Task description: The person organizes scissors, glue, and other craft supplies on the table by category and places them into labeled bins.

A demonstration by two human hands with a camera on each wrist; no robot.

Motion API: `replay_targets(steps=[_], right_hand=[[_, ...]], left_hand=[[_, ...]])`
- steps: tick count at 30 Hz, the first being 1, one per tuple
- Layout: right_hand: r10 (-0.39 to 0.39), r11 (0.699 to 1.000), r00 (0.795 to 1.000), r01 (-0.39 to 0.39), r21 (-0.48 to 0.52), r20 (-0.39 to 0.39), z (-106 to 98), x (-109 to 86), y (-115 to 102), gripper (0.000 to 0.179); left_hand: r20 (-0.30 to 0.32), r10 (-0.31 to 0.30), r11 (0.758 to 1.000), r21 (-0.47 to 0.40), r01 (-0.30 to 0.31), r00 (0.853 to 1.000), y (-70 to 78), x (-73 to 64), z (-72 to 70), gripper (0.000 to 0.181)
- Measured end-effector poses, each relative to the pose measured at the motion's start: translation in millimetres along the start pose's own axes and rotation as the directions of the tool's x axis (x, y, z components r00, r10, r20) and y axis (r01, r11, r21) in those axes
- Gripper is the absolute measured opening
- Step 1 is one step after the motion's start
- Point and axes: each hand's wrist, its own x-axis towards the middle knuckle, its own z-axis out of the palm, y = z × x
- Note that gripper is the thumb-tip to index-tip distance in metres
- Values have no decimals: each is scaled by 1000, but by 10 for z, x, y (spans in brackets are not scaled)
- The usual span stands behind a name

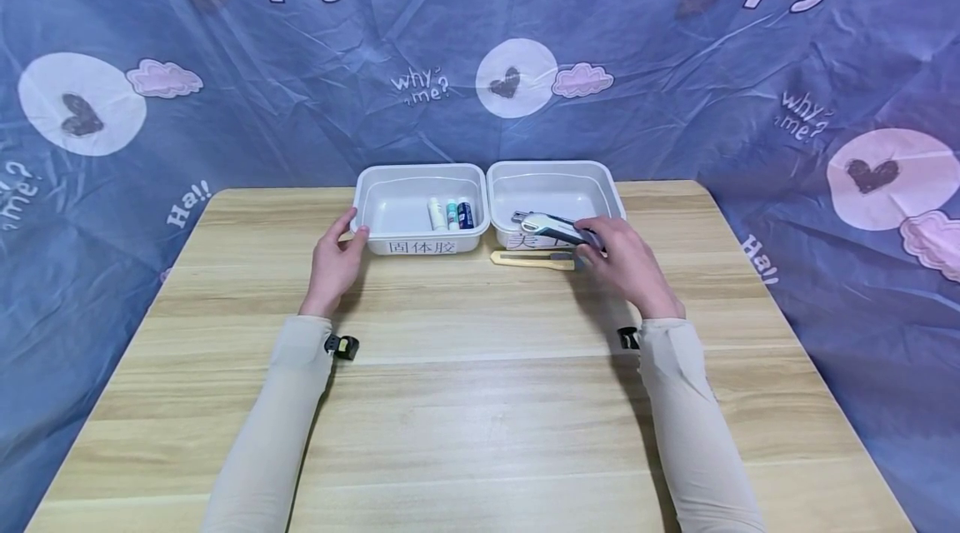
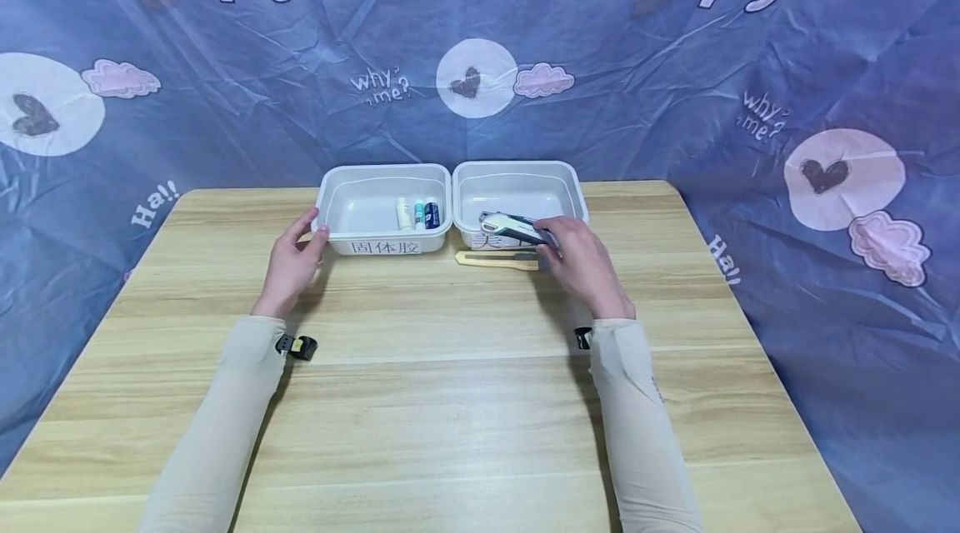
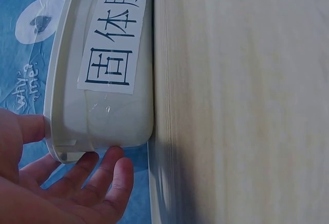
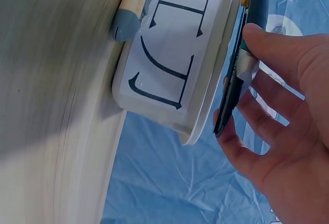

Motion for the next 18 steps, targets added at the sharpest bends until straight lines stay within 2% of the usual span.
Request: replay_targets(steps=[11, 18], right_hand=[[17, 999, 997, -21, -46, -75, -51, -23, 67, 32], [35, 998, 995, -40, -50, -93, -57, -14, 66, 29]], left_hand=[[0, -12, 1000, 0, 12, 1000, 3, 3, 1, 54], [-3, -9, 1000, -3, 9, 1000, 4, 9, 3, 54]])
